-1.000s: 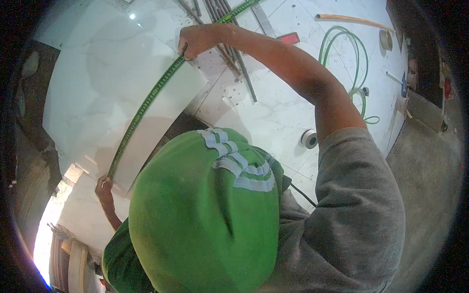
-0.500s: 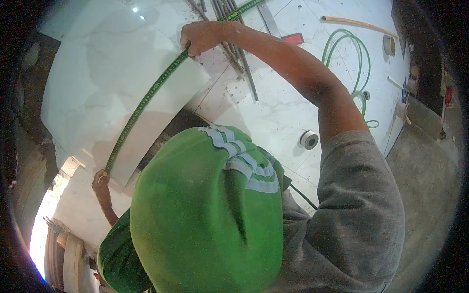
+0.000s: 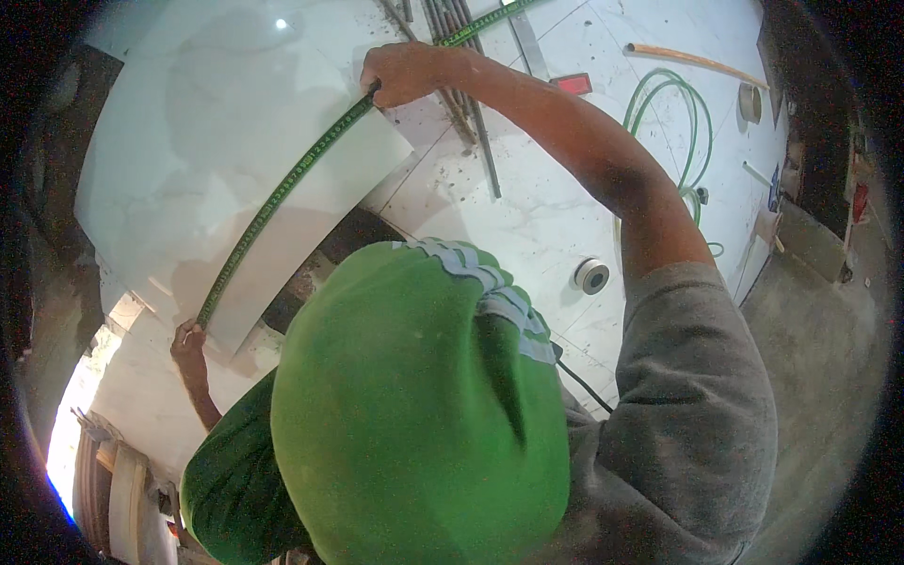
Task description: The person measures a white floor tile with a tape measure and marks cutting lines using a pencil and a metal square.
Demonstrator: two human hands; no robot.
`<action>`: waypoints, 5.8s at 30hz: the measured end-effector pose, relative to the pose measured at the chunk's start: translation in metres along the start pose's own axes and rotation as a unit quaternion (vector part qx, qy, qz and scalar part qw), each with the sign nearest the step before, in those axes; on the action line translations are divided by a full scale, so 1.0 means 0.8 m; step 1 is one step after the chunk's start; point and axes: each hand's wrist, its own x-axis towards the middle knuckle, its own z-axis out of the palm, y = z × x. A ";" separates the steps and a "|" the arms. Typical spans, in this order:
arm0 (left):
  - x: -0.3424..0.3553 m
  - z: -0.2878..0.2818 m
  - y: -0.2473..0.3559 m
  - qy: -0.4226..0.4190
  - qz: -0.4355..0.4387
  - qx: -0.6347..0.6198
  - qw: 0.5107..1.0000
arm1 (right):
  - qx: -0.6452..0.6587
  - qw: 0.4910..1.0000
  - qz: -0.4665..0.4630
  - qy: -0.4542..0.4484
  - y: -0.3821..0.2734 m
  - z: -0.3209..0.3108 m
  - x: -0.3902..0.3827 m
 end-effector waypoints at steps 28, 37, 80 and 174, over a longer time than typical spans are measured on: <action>0.011 0.022 0.061 0.095 0.124 0.253 0.955 | 0.073 0.992 0.061 -0.085 0.042 0.000 0.016; -0.023 0.029 0.058 0.134 0.092 0.228 0.960 | 0.115 0.980 0.089 -0.133 0.007 -0.002 0.036; -0.026 0.038 0.050 0.158 0.081 0.187 0.966 | 0.094 0.982 0.069 -0.147 0.008 -0.005 0.035; 0.048 -0.030 0.075 0.363 0.011 0.116 0.925 | 0.264 0.943 0.195 0.055 -0.101 0.044 0.010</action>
